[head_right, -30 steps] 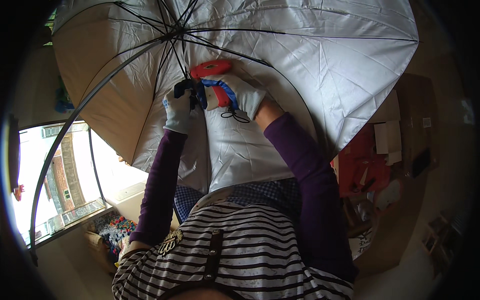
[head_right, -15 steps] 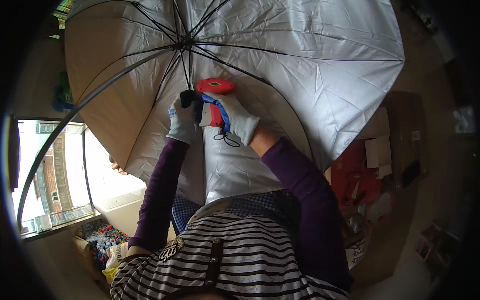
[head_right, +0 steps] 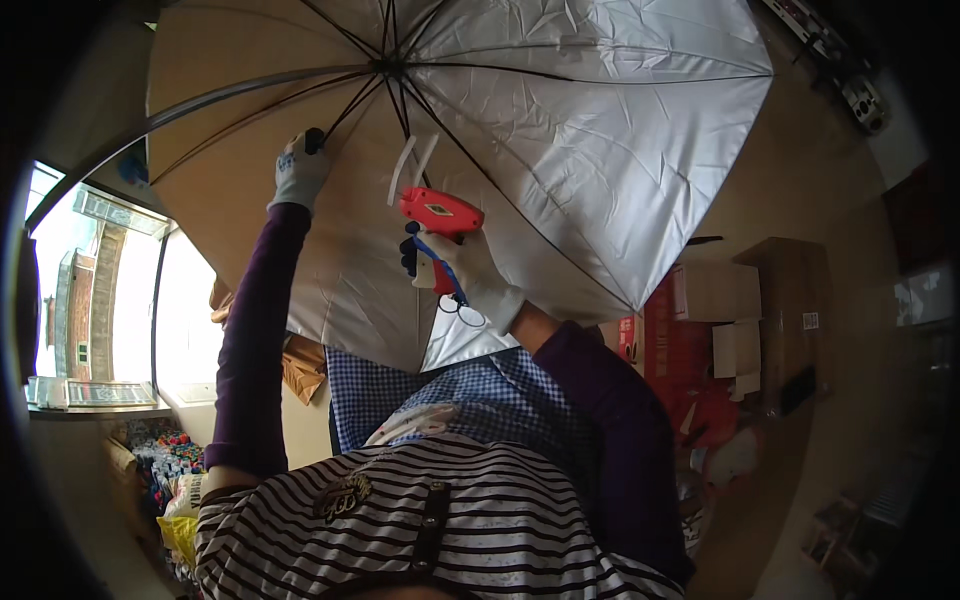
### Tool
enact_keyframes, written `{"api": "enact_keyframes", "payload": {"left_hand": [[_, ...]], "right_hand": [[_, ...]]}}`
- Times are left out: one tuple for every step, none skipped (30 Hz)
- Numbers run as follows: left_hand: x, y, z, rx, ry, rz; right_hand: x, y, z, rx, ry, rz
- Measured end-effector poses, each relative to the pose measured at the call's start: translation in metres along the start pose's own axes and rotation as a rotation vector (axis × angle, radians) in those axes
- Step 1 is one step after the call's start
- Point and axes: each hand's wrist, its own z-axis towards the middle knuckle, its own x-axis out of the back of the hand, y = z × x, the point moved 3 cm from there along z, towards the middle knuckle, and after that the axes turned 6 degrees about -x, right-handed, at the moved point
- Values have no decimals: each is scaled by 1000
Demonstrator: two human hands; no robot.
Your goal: Use a hot glue gun to attach umbrella fabric to the metal rib structure.
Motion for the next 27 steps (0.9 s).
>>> {"api": "enact_keyframes", "payload": {"left_hand": [[-3,19,-10,-6,-8,-9],[-7,44,-32,-16,233,-201],[0,70,-55,-25,476,-391],[4,91,-69,-48,418,-448],[8,108,-83,-68,361,-506],[-6,117,-98,-63,154,-484],[-27,122,-112,-58,-52,-459],[-45,126,-129,-23,-133,-417],[-53,134,-136,8,-209,-380],[-55,137,-137,9,-207,-385],[-57,140,-138,-43,-216,-336],[-59,144,-139,-96,-225,-286],[-61,148,-138,-148,-234,-237],[-65,144,-140,-148,-233,-236],[-71,136,-143,-91,-208,-281],[-80,133,-143,-43,-182,-332],[-81,130,-141,8,-157,-379],[-83,130,-141,1,-158,-381],[-83,128,-141,30,-193,-386],[-83,126,-143,60,-229,-390],[-85,123,-147,101,-262,-391],[-87,122,-148,110,-266,-388],[-89,121,-146,86,-202,-408],[-91,124,-143,50,-147,-434],[-92,126,-142,15,-91,-459],[-89,124,-141,17,-103,-456],[-88,121,-140,16,-155,-410]], "right_hand": [[3,2,-7,0,13,0],[8,-1,-15,145,94,-222],[7,-5,-22,293,172,-443],[0,-10,-21,443,240,-662],[-3,-7,-15,446,241,-661],[5,0,-10,431,299,-587],[13,7,-4,416,357,-513],[16,15,-3,392,416,-434],[17,16,-2,392,417,-439],[19,18,-2,345,424,-318],[21,19,-2,298,431,-197],[23,20,-2,251,436,-76],[25,17,0,253,438,-81],[23,9,1,291,508,-63],[21,1,4,329,579,-43],[24,-9,7,374,656,-26],[32,-18,16,380,661,-25],[44,-30,24,421,681,46],[54,-38,28,460,701,118],[62,-41,29,461,706,120],[66,-49,27,565,693,-35],[69,-54,26,666,675,-190],[68,-54,26,763,650,-344],[71,-49,25,756,660,-344],[72,-40,25,728,620,-427],[69,-31,28,698,575,-505],[67,-23,30,667,529,-582]]}}
